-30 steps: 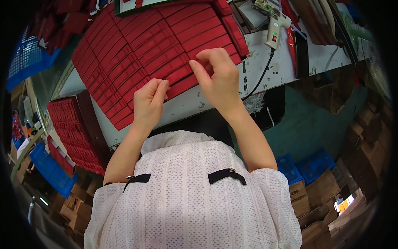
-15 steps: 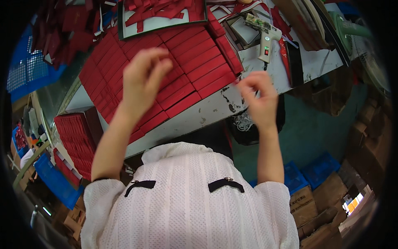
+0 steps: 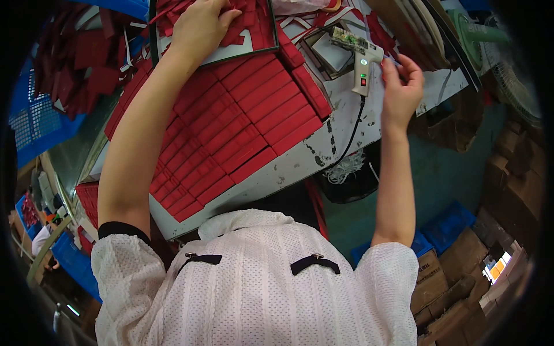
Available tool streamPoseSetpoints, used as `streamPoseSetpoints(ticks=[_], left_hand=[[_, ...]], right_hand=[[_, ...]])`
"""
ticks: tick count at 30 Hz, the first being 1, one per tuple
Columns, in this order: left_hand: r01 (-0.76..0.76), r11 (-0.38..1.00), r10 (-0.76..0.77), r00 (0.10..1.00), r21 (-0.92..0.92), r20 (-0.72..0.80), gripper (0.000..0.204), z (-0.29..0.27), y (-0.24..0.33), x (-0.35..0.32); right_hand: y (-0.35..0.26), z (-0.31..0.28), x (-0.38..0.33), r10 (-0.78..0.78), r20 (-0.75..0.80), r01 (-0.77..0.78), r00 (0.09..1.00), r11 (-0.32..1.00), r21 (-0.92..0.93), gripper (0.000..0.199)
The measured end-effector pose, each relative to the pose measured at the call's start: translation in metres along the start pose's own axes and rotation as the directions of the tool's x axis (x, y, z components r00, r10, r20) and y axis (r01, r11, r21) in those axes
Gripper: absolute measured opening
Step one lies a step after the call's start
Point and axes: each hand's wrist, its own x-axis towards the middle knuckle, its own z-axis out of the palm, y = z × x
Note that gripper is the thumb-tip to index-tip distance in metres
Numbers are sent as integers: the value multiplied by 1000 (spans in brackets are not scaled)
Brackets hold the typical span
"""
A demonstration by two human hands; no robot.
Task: The person assembles a red decorative panel by applying hot glue to a grid of red rectangular pieces and pressing them together. They repeatedly pick up individual pieces, apply adhesive, and attach them to the main structure on a workbench.
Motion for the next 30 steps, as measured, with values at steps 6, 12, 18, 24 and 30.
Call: streamPoseSetpoints(ticks=[6,12,18,24,30], left_hand=[[342,611,-352,925,-714,143,18,-31,1,-19],[454,38,-356,839,-890,413,17,-61,42,-90],[663,-135,-302,680,-736,668,18,-65,51,-152],[774,-22,-270,606,-633,749,18,-68,55,-184],[682,430,-399,732,-592,552,12,-58,65,-228]], right_hand=[[-60,59,-65,-179,365,144,914,982,121,24],[-97,83,-84,155,732,-611,664,676,412,36],[-89,69,-107,173,758,-564,629,773,292,16],[-77,53,-128,236,806,-543,543,831,123,17],[-53,43,-154,102,792,-156,602,988,-9,15]])
